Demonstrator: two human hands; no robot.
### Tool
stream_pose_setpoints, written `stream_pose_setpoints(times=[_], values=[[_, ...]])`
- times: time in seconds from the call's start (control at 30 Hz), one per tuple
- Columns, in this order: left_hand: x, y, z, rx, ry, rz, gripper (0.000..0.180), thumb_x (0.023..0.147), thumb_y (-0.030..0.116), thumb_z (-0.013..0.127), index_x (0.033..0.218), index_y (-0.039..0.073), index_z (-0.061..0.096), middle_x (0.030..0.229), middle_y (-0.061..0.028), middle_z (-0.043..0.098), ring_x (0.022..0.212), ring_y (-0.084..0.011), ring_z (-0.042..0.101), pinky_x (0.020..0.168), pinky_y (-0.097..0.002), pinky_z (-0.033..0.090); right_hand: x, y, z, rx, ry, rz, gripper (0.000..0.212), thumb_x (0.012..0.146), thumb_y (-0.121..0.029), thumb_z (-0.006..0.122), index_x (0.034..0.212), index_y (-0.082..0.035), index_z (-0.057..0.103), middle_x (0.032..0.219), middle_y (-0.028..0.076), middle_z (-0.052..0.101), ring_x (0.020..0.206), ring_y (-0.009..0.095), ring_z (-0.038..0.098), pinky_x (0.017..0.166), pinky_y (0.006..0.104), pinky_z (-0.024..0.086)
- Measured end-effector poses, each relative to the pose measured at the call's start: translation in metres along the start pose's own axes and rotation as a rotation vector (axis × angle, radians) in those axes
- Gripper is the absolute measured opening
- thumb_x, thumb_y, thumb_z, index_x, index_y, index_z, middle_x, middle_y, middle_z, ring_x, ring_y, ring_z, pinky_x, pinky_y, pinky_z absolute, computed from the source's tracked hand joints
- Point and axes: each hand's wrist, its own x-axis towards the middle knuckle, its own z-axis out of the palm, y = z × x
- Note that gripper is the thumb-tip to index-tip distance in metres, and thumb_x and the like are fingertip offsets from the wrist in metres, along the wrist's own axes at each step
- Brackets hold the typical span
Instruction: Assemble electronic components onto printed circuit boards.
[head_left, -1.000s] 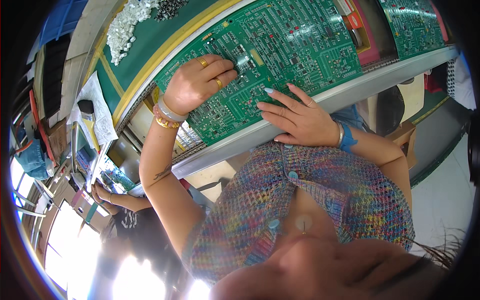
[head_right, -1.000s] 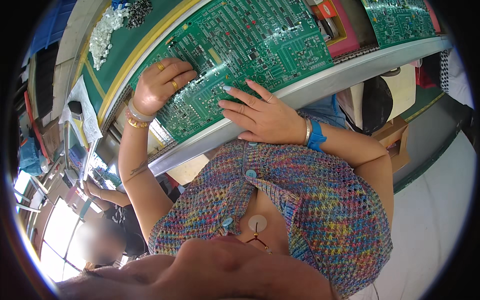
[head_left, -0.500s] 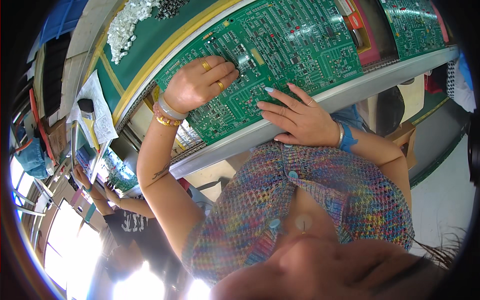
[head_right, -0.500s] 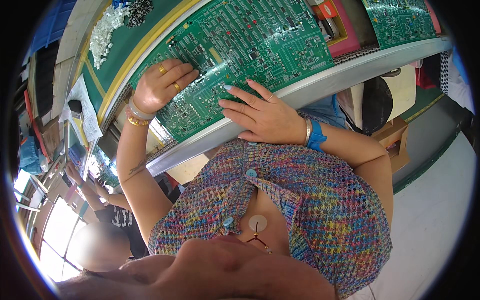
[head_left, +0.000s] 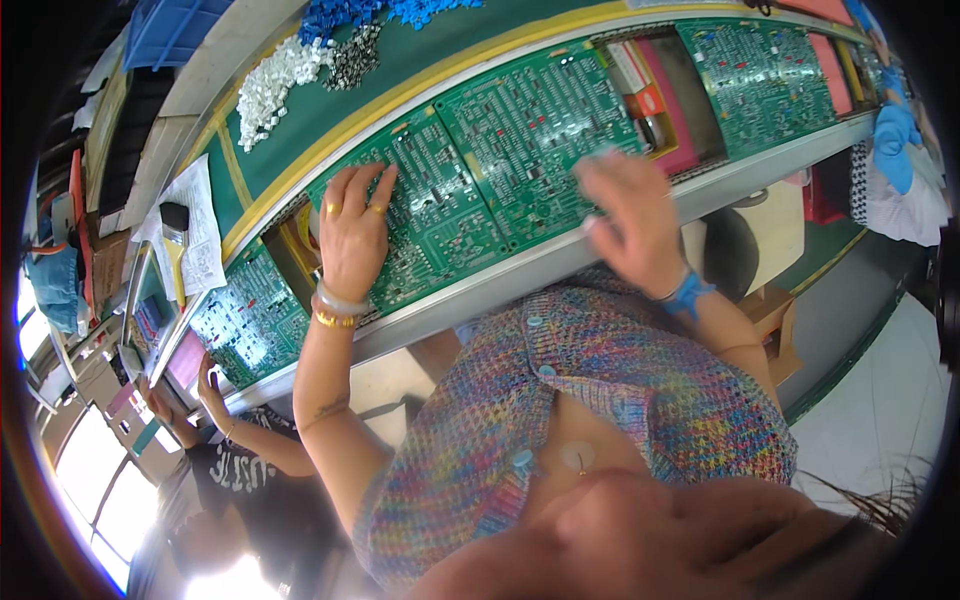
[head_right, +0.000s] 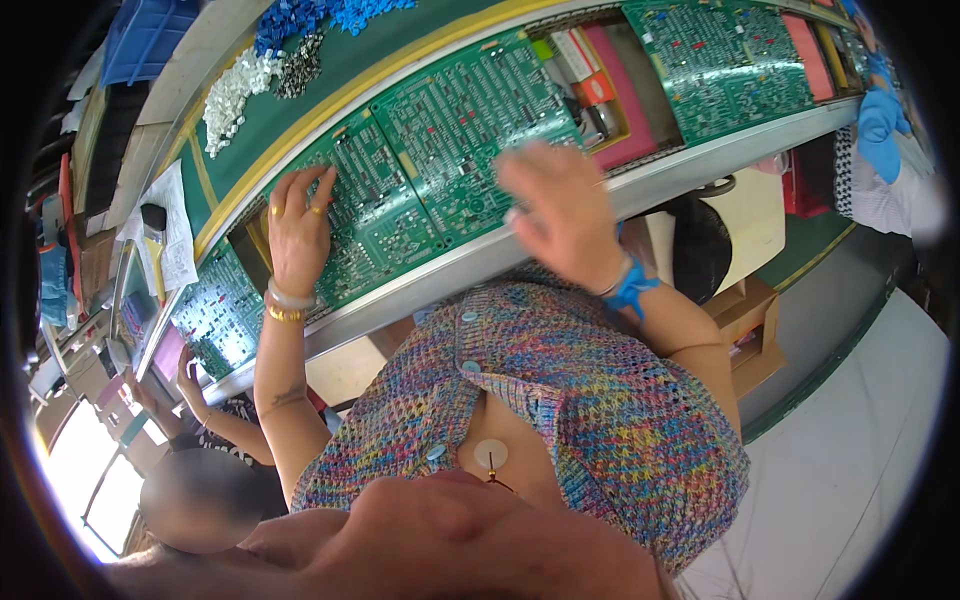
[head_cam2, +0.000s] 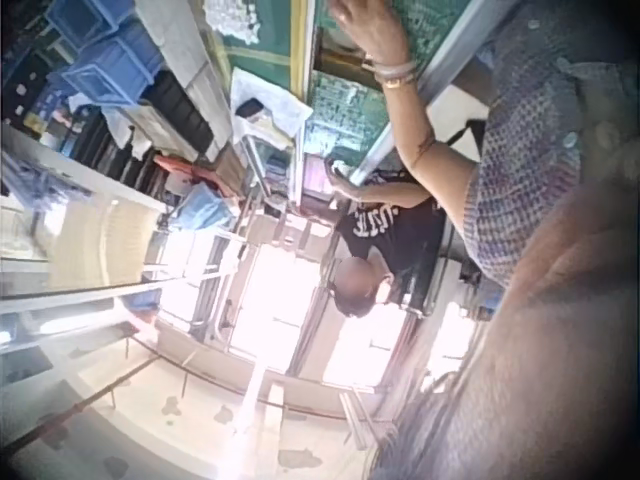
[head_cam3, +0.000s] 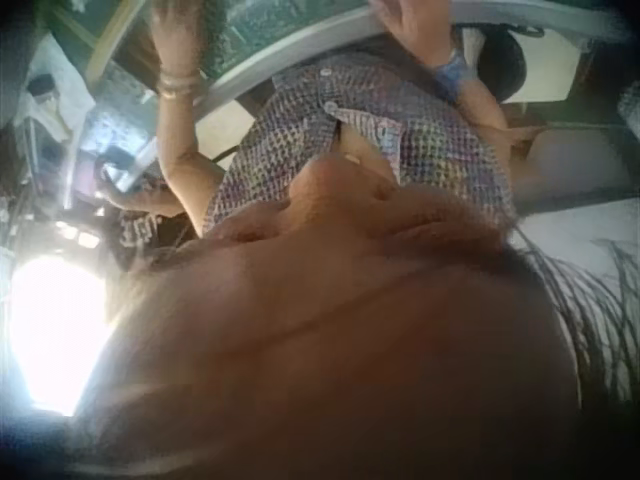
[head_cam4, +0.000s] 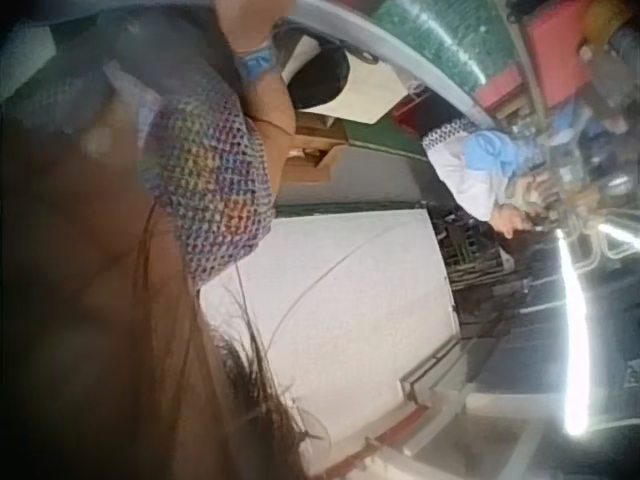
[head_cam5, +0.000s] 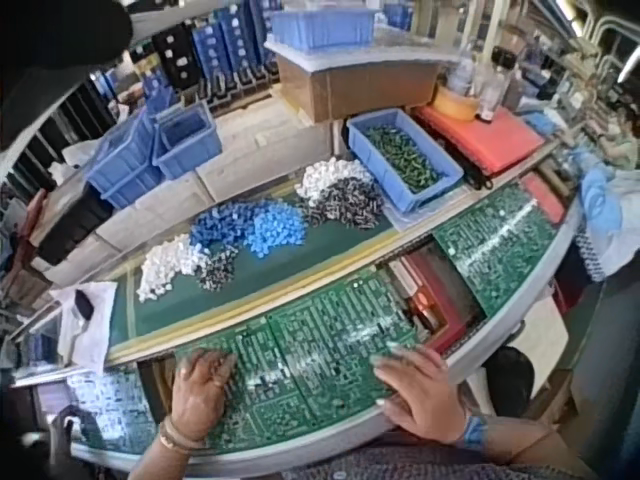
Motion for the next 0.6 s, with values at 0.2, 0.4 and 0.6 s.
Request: stream_pose_setpoints(times=[0.2, 0.4, 0.6], values=[[-0.022, 0.002, 0.004, 0.143, -0.059, -0.124, 0.046, 0.071, -0.003, 0.055, 0.115, 0.009, 0.062, 0.128, -0.009, 0.05, 0.12, -0.0312, 0.044, 0.096, -0.0447, 0.041, -0.004, 0.045, -0.001, -0.182, 0.081, 0.297, 0.048, 0.086, -0.021, 0.058, 0.128, -0.002, 0.044, 0.119, 0.017, 0.056, 0.111, 0.033, 0.054, 0.1, 0.0479, 0.034], [0.025, -0.018, 0.006, -0.202, 0.18, -0.194, 0.018, 0.08, 0.006, 0.061, 0.097, 0.006, 0.067, 0.107, -0.0109, 0.06, 0.106, -0.0335, 0.051, 0.091, -0.0415, 0.043, 0.072, 0.058, -0.017, -0.254, 0.166, 0.084, 0.028, 0.086, -0.017, 0.059, 0.11, -0.004, 0.056, 0.095, 0.013, 0.062, 0.089, 0.032, 0.059, 0.079, 0.0427, 0.045], [0.126, -0.038, 0.059, -0.349, 0.382, -0.492, 0.015, 0.077, 0.021, 0.07, 0.08, 0.006, 0.069, 0.088, -0.0111, 0.062, 0.085, -0.0304, 0.059, 0.075, -0.0396, 0.048, 0.198, 0.08, 0.044, -0.005, 0.146, -0.234, 0.014, 0.083, -0.017, 0.064, 0.092, -0.007, 0.065, 0.086, 0.006, 0.062, 0.082, 0.026, 0.061, 0.071, 0.0345, 0.049]])
